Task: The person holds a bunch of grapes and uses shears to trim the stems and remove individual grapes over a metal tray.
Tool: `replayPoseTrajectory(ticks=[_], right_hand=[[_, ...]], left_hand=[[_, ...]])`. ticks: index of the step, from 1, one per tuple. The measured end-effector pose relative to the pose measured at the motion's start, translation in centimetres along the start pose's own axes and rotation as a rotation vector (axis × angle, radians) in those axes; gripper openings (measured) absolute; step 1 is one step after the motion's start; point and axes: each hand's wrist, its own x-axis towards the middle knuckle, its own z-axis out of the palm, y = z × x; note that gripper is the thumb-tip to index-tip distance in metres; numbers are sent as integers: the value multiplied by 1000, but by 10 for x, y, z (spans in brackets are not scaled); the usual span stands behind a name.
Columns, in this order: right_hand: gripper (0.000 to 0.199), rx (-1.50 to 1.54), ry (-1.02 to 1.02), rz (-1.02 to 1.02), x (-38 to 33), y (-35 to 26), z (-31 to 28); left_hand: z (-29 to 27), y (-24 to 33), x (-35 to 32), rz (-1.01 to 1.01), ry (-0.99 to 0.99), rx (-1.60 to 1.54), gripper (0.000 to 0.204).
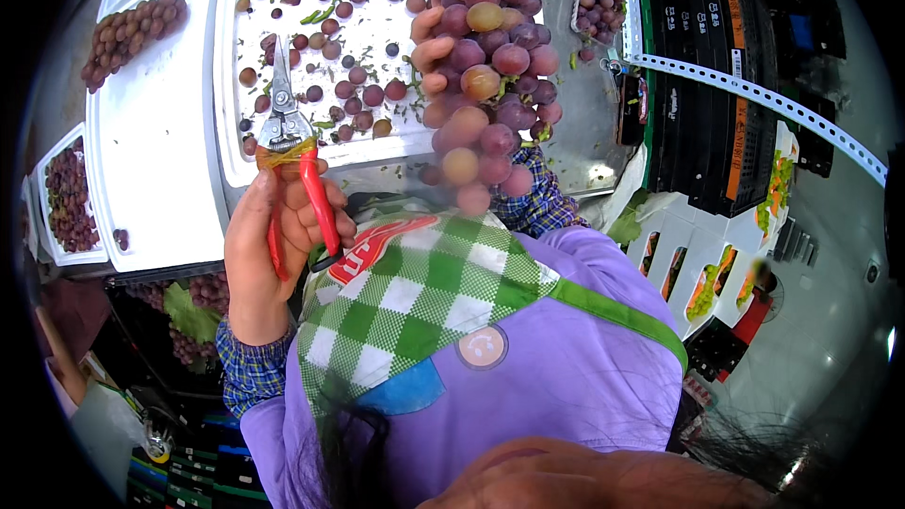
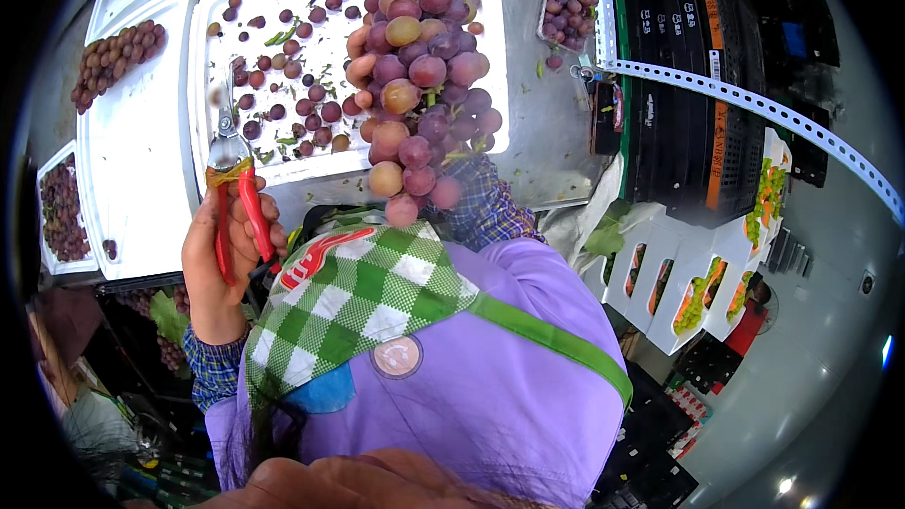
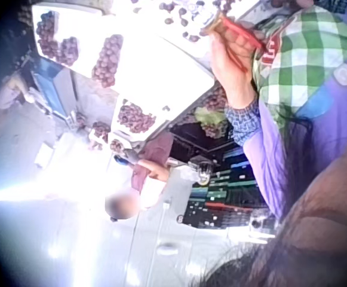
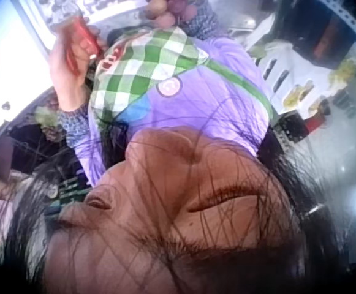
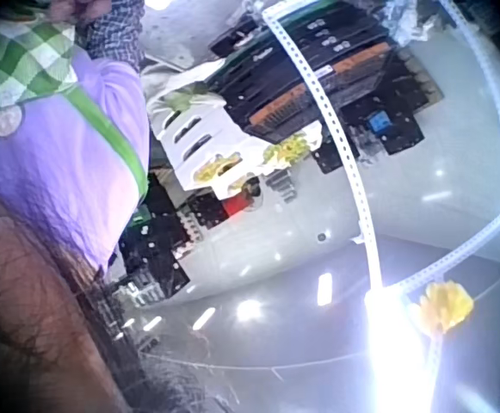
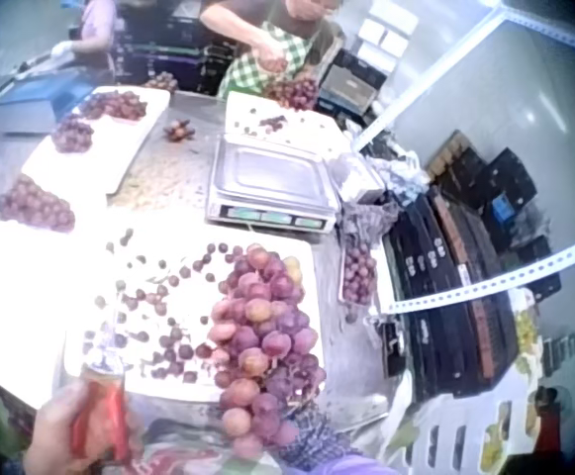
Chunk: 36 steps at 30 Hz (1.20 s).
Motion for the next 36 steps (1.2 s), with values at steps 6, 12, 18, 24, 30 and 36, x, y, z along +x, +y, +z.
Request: replayPoseTrajectory(ticks=[6, 12, 18, 24, 30, 36], right_hand=[[70, -34, 22, 29, -10, 3, 3], [69, -62, 39, 36, -17, 5, 7], [68, -53, 33, 46, -17, 7, 6], [67, -39, 6, 42, -8, 7, 9], [67, 2, -36, 51, 3, 8, 12], [66, 104, -113, 62, 26, 8, 5]], left_hand=[[-11, -4, -1, 51, 89, 265, 48], [-18, 6, -14, -134, -56, 467, 40], [-3, 45, -25, -328, -276, 562, 30], [15, 66, -33, -421, -346, 549, 30], [29, 70, -43, -502, -333, 655, 30], [44, 64, -44, -492, -253, 606, 35]])
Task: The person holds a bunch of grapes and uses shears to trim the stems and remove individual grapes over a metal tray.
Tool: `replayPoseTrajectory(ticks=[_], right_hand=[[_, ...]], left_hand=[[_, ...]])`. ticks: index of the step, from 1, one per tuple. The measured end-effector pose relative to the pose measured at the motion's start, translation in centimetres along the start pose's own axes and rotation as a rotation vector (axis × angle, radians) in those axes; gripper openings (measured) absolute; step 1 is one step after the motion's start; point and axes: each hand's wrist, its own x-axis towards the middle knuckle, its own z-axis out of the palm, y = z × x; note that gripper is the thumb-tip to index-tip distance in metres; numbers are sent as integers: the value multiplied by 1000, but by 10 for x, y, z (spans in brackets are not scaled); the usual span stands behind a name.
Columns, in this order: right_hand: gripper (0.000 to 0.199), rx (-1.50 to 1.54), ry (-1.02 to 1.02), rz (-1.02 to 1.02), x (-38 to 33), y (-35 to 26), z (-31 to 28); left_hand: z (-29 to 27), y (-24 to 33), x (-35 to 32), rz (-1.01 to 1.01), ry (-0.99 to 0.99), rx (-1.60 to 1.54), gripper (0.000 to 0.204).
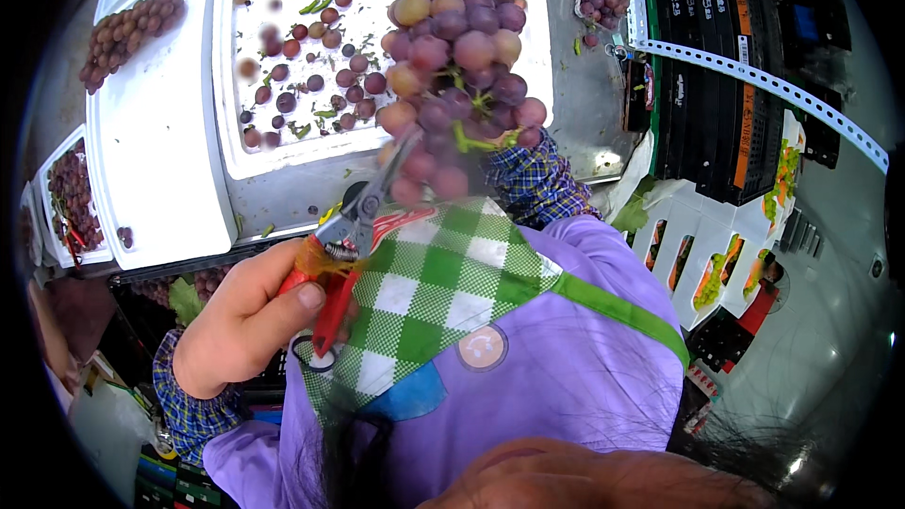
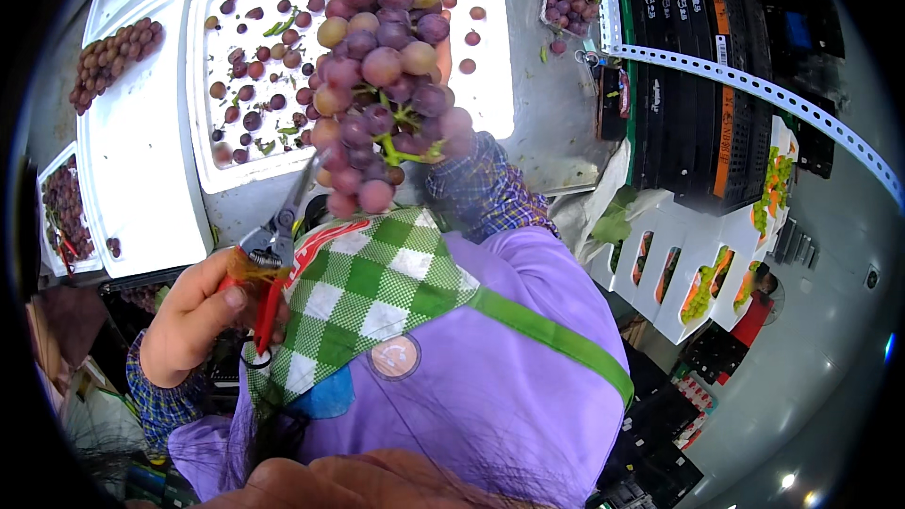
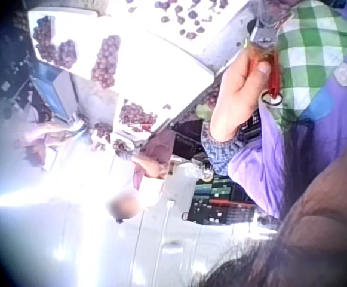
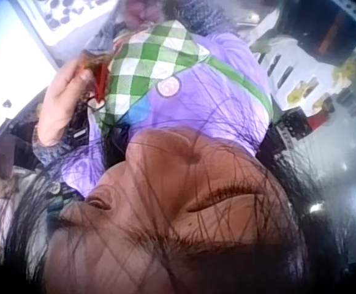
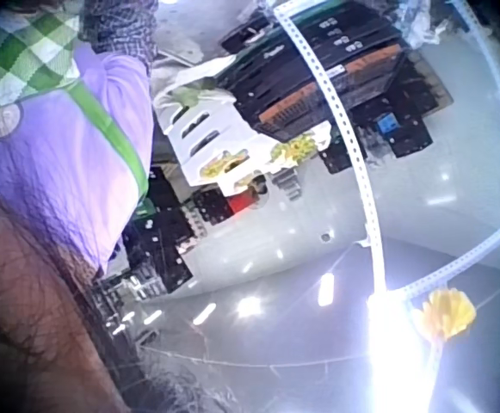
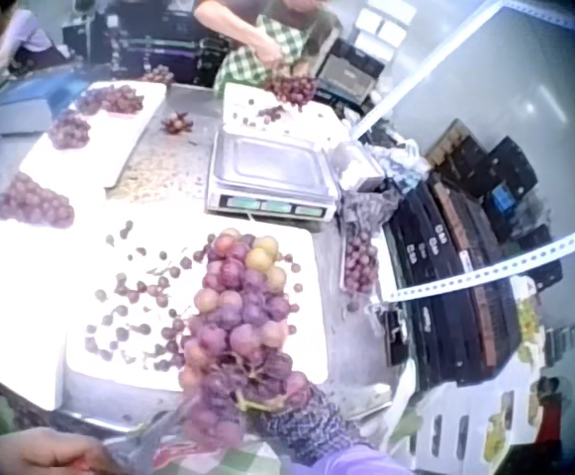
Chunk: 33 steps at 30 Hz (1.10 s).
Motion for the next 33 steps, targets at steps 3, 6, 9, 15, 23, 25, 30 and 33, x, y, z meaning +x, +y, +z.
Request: replayPoseTrajectory(ticks=[3, 6, 9, 15, 23, 25, 30, 33], right_hand=[[79, 74, -97, -23, 31, -23, -19], [79, 36, 55, -246, 39, -21, 1], [80, -42, 22, -332, 41, -26, -8], [75, -432, 310, -495, 39, -30, 11], [71, -489, 304, -587, 35, -31, 18], [70, -497, 312, -592, 34, -30, 18], [67, -516, 325, -590, 34, -29, 20], [65, -527, 326, -597, 33, -31, 23]], left_hand=[[9, 0, 3, 18, 54, -77, 41], [20, 0, 11, -22, 63, -212, 47], [27, -8, 27, -15, 47, -327, 50], [56, -6, 53, -6, 127, -504, 53], [69, -7, 63, 71, 83, -610, 53], [61, -16, 65, 109, -59, -722, 50], [67, -19, 70, 187, -106, -767, 50], [72, -20, 68, 206, -181, -822, 49]])
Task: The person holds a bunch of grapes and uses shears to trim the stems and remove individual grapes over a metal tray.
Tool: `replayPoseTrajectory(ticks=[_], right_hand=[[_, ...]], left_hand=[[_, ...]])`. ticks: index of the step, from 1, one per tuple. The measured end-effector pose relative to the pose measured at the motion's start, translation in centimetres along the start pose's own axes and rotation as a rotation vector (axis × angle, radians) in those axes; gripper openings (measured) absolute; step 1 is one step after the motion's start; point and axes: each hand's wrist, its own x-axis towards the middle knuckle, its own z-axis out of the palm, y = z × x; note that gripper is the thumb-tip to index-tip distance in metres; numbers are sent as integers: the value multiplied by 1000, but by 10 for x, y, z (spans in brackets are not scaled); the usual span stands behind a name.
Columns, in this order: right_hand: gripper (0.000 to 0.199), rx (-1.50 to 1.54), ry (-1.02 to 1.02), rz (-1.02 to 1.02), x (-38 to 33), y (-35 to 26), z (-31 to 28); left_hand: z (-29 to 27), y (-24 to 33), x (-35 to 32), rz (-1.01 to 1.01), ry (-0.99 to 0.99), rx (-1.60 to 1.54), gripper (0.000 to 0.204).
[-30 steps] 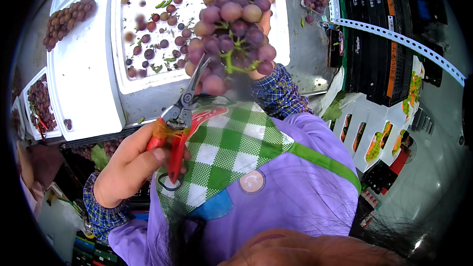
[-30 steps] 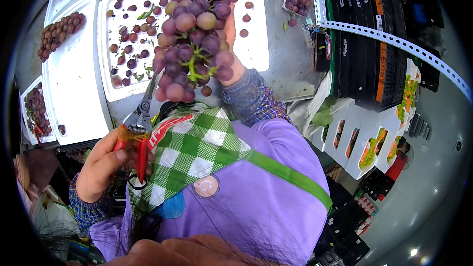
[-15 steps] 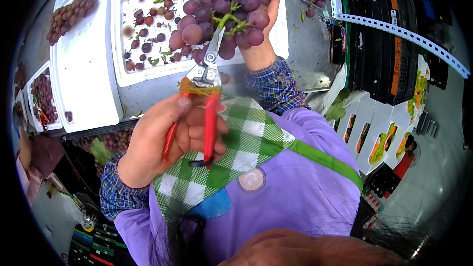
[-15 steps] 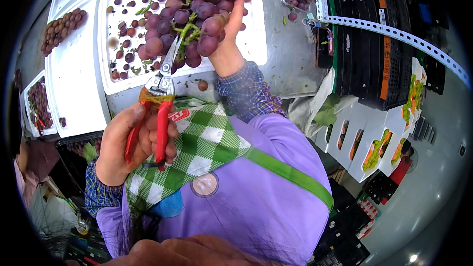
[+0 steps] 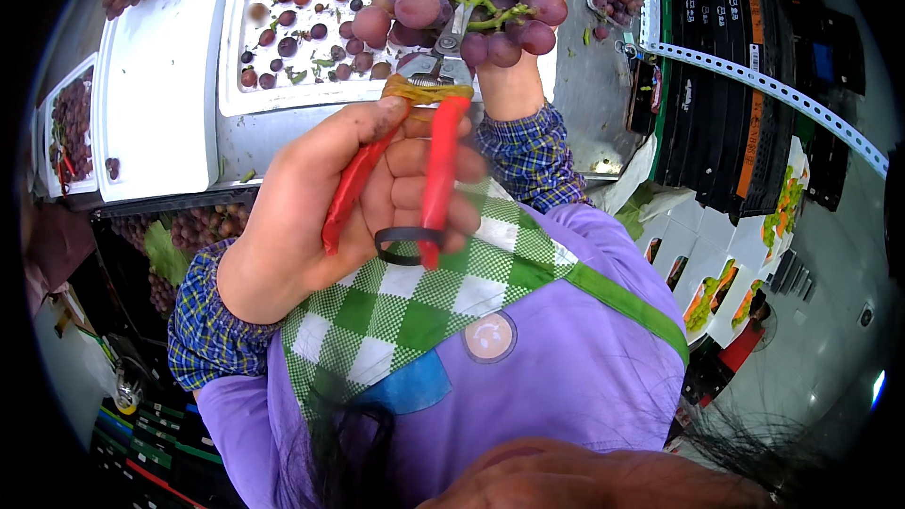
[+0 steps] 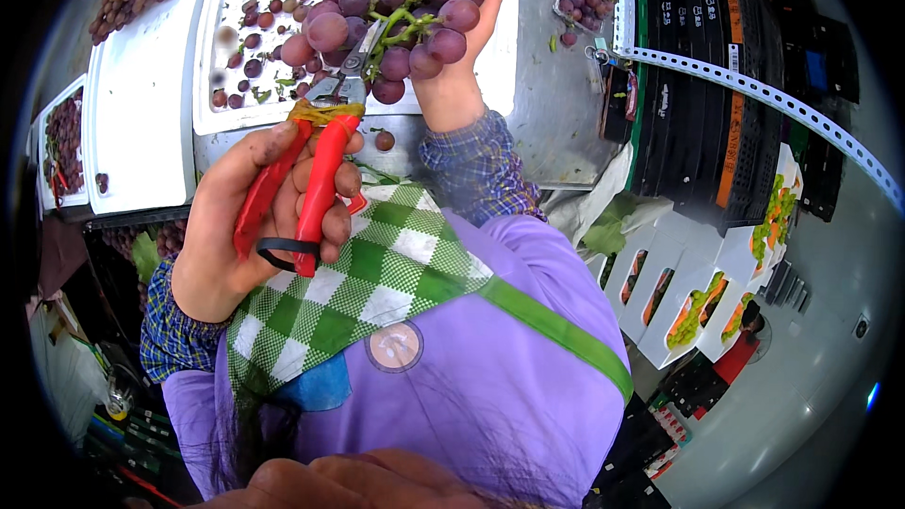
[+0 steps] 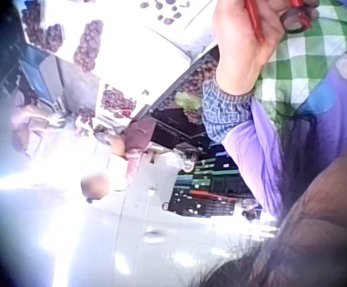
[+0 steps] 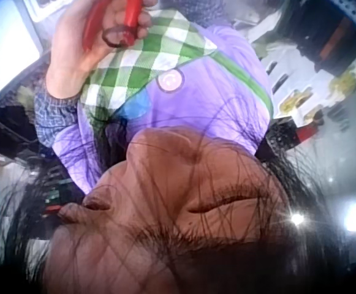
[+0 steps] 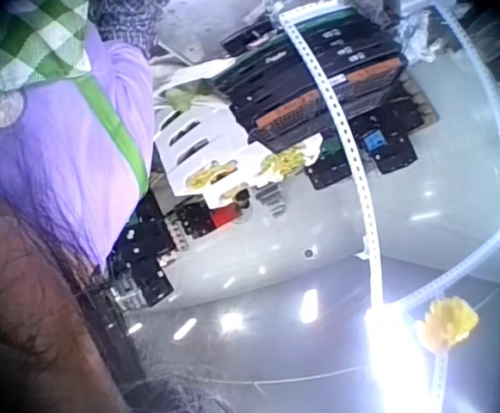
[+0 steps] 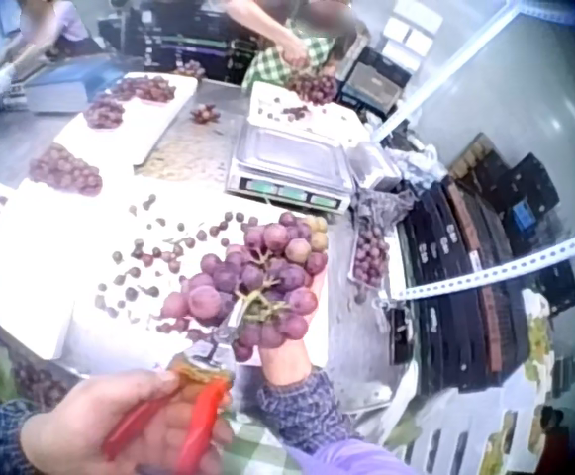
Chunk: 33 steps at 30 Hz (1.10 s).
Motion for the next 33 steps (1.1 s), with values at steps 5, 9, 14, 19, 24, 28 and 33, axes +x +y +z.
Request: replayPoseTrajectory(ticks=[5, 9, 14, 19, 24, 28, 33], right_hand=[[63, 4, -14, 2, -2, -2, 3], [61, 7, -31, -10, -3, -5, 7], [58, 17, -67, -17, -5, -9, 10], [59, 45, -41, -22, -6, -12, 8], [64, 100, 11, -47, -7, -12, -1], [68, 161, 54, -75, -6, -11, -14], [71, 74, 106, -126, -9, -19, -4]], left_hand=[[1, -5, -3, 47, 11, 2, 49], [-6, -8, -1, 52, -11, -3, 49], [6, -8, -3, 79, 202, 303, 48], [2, -8, 1, 94, 308, 521, 45], [12, -6, 1, 79, 372, 678, 44], [10, -8, 3, 92, 374, 693, 42], [15, -7, 4, 105, 393, 721, 38]])
